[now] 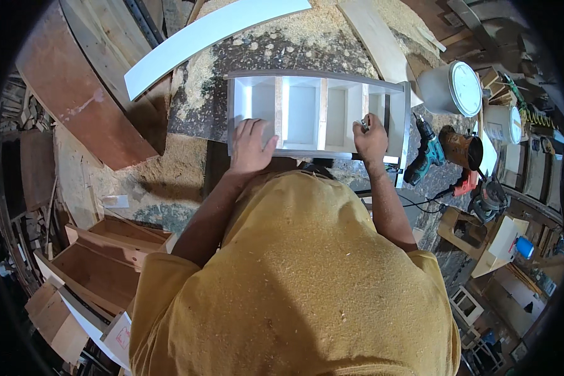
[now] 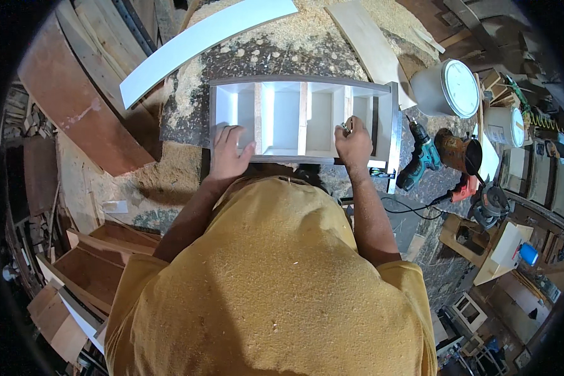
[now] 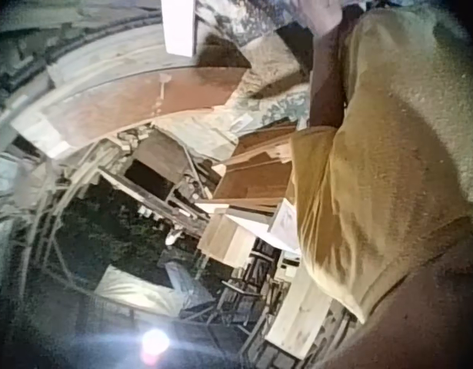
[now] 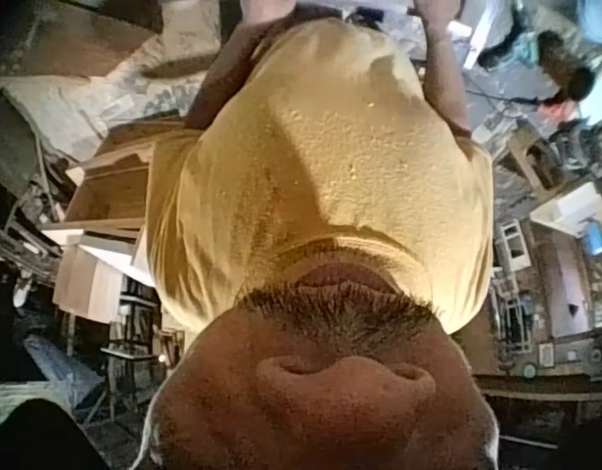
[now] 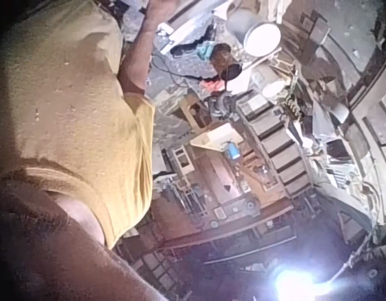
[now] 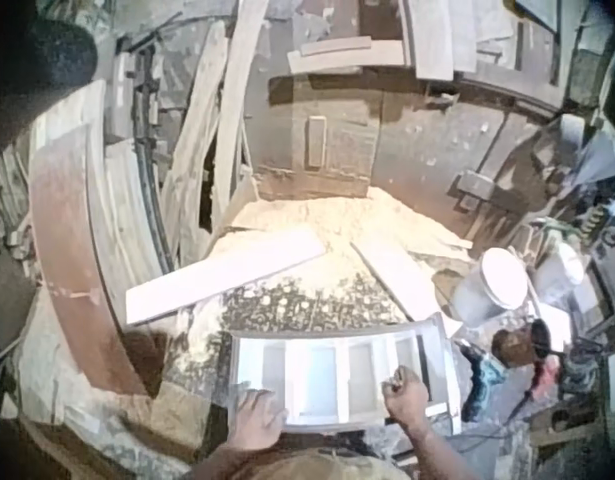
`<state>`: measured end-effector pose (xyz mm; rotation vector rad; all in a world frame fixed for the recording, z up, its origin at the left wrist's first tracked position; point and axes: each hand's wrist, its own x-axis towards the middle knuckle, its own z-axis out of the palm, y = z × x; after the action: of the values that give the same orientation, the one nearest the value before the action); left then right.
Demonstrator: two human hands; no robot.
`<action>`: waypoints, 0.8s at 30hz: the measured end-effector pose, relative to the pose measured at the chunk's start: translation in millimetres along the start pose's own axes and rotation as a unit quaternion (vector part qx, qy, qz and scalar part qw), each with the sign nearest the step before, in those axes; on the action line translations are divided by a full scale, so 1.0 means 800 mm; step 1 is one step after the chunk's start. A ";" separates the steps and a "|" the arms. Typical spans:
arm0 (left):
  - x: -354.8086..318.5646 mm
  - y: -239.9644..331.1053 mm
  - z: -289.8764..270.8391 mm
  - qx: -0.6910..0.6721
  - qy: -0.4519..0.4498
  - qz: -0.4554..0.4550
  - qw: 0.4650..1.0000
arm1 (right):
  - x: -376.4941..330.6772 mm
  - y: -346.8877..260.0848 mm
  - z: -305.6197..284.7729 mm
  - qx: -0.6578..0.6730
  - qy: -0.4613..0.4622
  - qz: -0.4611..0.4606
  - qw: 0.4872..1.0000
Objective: Assemble and mark wooden boards for a structure in a woodworking shop.
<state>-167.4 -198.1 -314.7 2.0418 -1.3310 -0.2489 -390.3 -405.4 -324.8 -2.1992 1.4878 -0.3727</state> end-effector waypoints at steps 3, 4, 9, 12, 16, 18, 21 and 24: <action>-0.013 -0.023 -0.008 0.027 -0.021 -0.005 0.999 | 0.001 0.009 0.009 -0.017 0.027 -0.006 0.999; -0.016 -0.028 -0.008 0.039 -0.032 -0.002 0.999 | 0.002 0.012 0.011 -0.020 0.029 -0.004 0.999; -0.009 -0.018 -0.009 -0.021 -0.082 -0.053 0.995 | 0.002 0.000 0.006 -0.033 0.018 0.006 0.999; 0.004 -0.008 0.009 -0.075 -0.115 -0.133 0.982 | 0.003 -0.004 0.004 -0.049 0.004 0.012 0.999; 0.046 -0.008 0.026 -0.117 -0.178 -0.224 0.951 | 0.001 -0.002 0.005 -0.063 0.008 0.016 0.998; 0.065 -0.021 0.045 -0.139 -0.186 -0.239 0.943 | 0.002 -0.003 0.006 -0.072 0.001 0.025 0.997; 0.091 -0.024 0.061 -0.166 -0.187 -0.284 0.926 | 0.003 -0.005 0.008 -0.096 -0.027 0.044 0.994; 0.106 -0.014 0.063 -0.179 -0.184 -0.333 0.907 | 0.005 -0.006 0.006 -0.090 -0.047 0.064 0.993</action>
<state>-145.3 -291.0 -343.2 2.1094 -0.6512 -1.1440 -382.7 -406.3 -326.5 -2.2074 1.6564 -0.0943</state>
